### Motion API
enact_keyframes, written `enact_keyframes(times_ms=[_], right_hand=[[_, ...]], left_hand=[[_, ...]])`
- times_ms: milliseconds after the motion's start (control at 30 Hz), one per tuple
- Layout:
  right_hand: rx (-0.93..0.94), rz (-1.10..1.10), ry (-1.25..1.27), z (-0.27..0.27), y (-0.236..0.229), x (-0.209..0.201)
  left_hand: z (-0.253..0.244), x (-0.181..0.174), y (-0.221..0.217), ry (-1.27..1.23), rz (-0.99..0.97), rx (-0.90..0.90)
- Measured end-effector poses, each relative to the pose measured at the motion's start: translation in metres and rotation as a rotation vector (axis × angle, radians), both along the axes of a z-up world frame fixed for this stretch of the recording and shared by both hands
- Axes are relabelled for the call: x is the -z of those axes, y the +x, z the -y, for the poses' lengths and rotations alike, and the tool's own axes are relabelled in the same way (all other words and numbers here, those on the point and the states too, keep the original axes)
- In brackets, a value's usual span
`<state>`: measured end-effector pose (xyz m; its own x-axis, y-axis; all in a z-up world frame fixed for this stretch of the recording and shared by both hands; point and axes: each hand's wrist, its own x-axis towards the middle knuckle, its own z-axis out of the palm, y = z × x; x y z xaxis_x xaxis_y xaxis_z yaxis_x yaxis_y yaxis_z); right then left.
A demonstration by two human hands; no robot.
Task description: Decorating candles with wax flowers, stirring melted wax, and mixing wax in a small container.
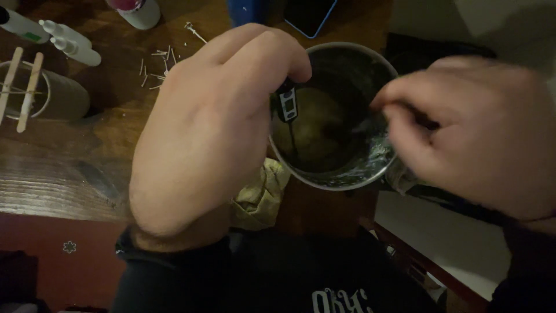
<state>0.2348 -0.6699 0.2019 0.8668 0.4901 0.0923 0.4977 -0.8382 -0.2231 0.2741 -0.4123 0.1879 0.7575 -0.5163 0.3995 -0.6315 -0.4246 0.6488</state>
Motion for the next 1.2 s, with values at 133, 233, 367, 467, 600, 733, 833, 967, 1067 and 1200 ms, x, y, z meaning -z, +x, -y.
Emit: enact_keyframes(times_ms=[133, 233, 367, 467, 600, 733, 833, 967, 1067, 1200], right_hand=[[0.059, 0.131, -0.068, 0.004, 0.003, 0.010], [-0.005, 0.102, -0.007, -0.004, 0.007, 0.012], [-0.028, -0.069, 0.042, -0.009, 0.007, 0.002], [0.060, 0.011, -0.026, -0.002, 0.001, -0.001], [0.138, 0.048, -0.209, 0.009, 0.003, 0.006], [-0.007, 0.053, -0.015, -0.001, 0.007, 0.008], [-0.011, -0.028, 0.006, -0.002, 0.002, 0.009], [0.110, -0.091, 0.162, 0.040, -0.001, 0.052], [0.273, -0.134, 0.319, 0.058, -0.001, 0.090], [0.237, -0.218, 0.267, 0.018, -0.001, 0.063]], left_hand=[[0.001, 0.001, 0.001, 0.006, 0.024, 0.011], [0.002, 0.002, 0.002, 0.017, 0.025, 0.005], [0.002, 0.001, 0.001, 0.004, 0.021, 0.005], [0.002, -0.001, 0.001, 0.010, -0.004, -0.010], [0.003, -0.002, 0.000, 0.022, -0.026, -0.026], [0.004, 0.000, 0.003, 0.000, 0.019, 0.022], [0.001, 0.005, 0.009, -0.028, 0.038, 0.063], [-0.005, 0.005, 0.011, -0.134, -0.012, 0.140], [-0.007, 0.004, 0.008, -0.127, -0.066, 0.113], [-0.001, 0.015, 0.012, -0.138, -0.061, 0.079]])
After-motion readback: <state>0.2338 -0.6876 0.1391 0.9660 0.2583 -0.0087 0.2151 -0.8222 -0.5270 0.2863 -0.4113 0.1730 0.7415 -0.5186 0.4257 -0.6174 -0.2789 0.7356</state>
